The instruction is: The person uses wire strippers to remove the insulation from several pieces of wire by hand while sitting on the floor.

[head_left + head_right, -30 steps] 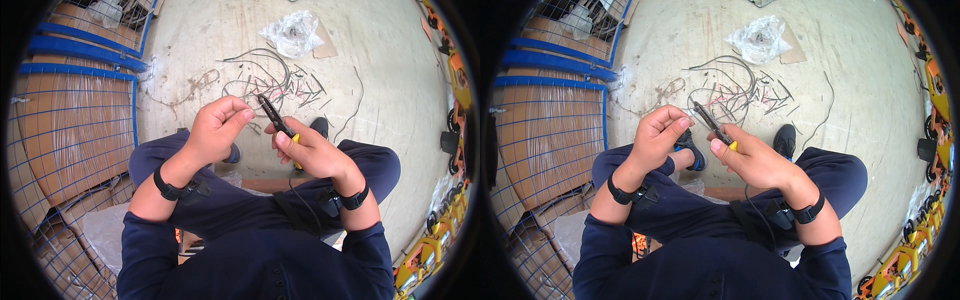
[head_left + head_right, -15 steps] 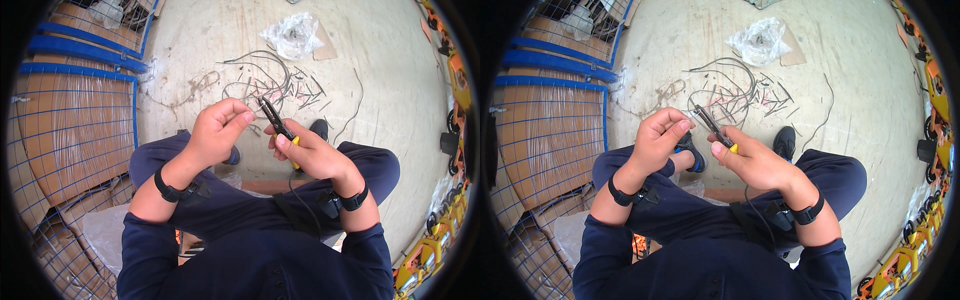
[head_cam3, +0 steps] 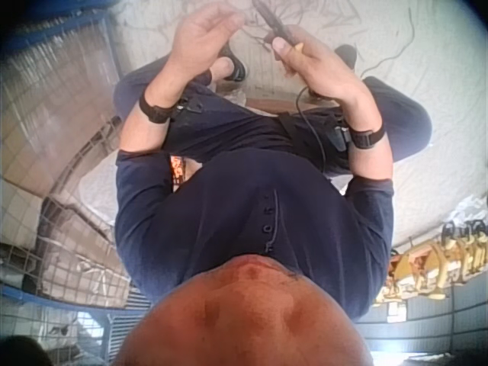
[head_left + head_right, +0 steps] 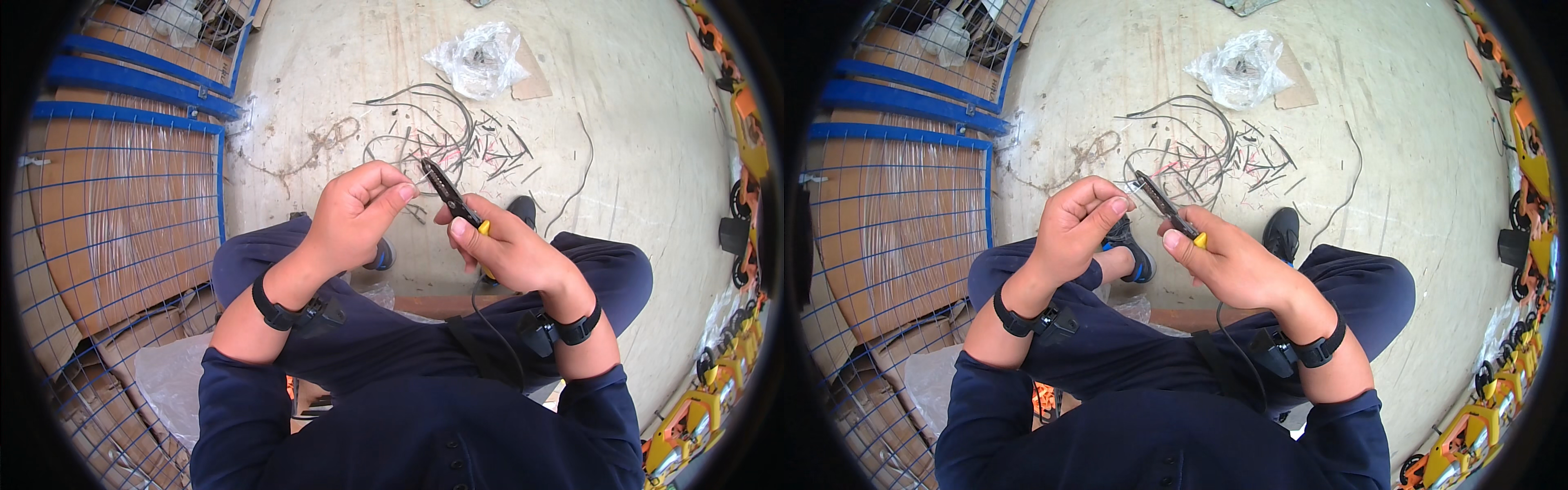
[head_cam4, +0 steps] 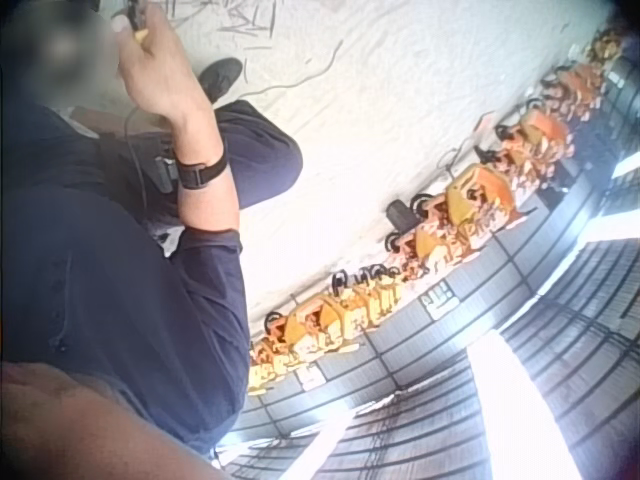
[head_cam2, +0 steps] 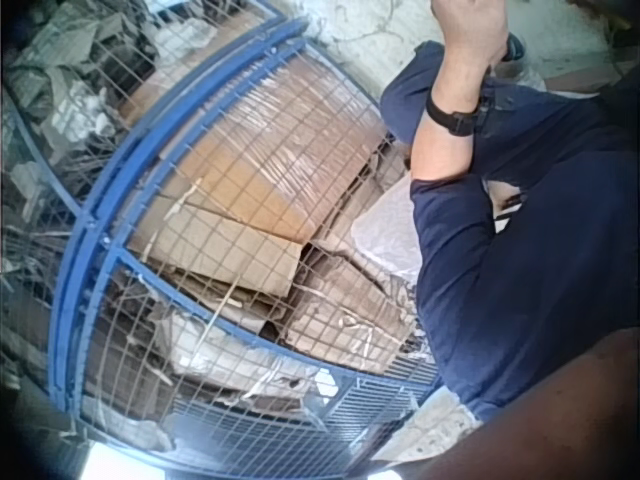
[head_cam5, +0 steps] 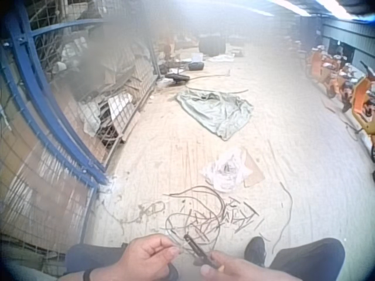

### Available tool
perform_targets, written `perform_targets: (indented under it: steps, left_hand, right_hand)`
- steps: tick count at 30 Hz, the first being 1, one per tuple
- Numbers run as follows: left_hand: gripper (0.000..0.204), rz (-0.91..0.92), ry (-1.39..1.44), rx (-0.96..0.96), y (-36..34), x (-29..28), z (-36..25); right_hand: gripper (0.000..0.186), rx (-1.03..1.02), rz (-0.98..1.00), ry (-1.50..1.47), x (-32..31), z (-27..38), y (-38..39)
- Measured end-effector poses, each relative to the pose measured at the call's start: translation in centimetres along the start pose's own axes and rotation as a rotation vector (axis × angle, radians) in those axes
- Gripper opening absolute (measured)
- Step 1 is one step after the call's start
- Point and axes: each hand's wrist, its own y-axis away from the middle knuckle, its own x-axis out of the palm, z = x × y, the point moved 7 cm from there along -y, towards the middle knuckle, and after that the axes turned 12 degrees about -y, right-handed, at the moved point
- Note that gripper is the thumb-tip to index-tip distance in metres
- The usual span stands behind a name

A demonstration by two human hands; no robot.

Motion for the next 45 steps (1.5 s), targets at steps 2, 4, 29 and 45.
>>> perform_targets:
  steps: [2,4,29,45]
  left_hand:
    - [0.008,-0.003,0.0,-0.001,0.0,0.0,0.1]
    - [0.008,-0.005,-0.007,0.002,0.0,0.0,0.2]
    - [0.017,-0.138,0.218,-0.159,0.0,-1.9,0.4]
    - [0.02,-0.405,0.176,0.192,0.7,-7.7,-3.6]
  right_hand:
    - [0.042,0.023,-0.009,0.029,-0.1,0.2,0.1]
    - [0.042,0.045,-0.02,0.057,-0.2,0.1,0.2]
    - [0.039,-0.272,-0.745,0.139,-12.1,1.9,1.7]
    - [0.049,-0.297,-0.78,0.078,-13.3,3.7,3.1]
